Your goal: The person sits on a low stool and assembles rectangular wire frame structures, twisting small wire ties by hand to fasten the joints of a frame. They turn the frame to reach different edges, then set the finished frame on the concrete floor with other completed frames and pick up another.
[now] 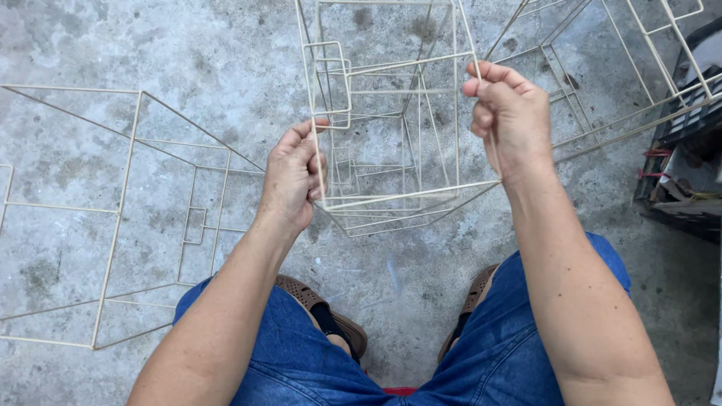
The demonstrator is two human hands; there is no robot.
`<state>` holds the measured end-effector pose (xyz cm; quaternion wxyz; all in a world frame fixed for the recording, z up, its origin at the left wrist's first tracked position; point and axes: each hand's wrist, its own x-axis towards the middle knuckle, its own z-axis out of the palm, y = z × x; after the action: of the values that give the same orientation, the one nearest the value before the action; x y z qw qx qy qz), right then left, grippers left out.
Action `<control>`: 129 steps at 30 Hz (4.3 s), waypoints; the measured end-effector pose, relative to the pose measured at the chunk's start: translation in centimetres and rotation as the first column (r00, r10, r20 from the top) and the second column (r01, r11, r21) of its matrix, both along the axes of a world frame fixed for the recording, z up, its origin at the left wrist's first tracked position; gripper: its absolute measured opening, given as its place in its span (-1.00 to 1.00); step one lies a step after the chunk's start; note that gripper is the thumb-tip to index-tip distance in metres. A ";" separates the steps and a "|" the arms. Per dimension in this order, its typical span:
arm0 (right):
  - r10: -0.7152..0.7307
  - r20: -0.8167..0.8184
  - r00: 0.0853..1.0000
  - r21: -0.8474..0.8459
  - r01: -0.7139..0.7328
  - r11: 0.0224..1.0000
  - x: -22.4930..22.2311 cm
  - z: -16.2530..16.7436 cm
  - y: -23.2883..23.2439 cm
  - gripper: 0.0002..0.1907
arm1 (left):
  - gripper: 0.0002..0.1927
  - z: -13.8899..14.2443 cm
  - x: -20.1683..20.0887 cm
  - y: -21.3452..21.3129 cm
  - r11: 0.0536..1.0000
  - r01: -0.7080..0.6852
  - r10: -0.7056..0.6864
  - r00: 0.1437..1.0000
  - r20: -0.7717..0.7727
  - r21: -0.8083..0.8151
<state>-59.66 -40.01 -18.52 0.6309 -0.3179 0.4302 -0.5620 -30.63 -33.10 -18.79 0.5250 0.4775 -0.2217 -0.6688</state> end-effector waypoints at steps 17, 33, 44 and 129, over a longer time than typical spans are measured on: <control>-0.020 0.010 1.000 -0.132 0.021 0.991 -3.0 1.3 1.1 -0.74 | -0.75 0.8 0.6 0.6 0.995 -0.063 0.052 0.990 -0.128 -0.083; 0.240 -0.308 0.921 -0.055 -0.269 0.962 -0.3 -0.1 4.3 -0.65 | 0.03 -1.3 1.7 -0.8 0.991 0.124 -0.101 0.943 0.318 -0.051; 0.305 -0.421 0.854 0.040 -0.318 0.947 -6.8 1.5 5.8 -0.72 | -0.56 1.4 -0.5 3.8 0.971 0.194 -0.116 0.891 0.439 -0.139; 0.162 -0.061 0.985 -0.235 -0.172 0.957 6.2 2.2 19.8 -0.79 | -0.87 13.5 -2.4 9.9 0.746 0.597 -0.043 0.485 0.874 -0.295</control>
<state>-53.51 -20.21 -16.35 0.6240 -0.4384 0.3439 -0.5479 -33.06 -23.20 -5.31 0.3305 0.4992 -0.7176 -0.3558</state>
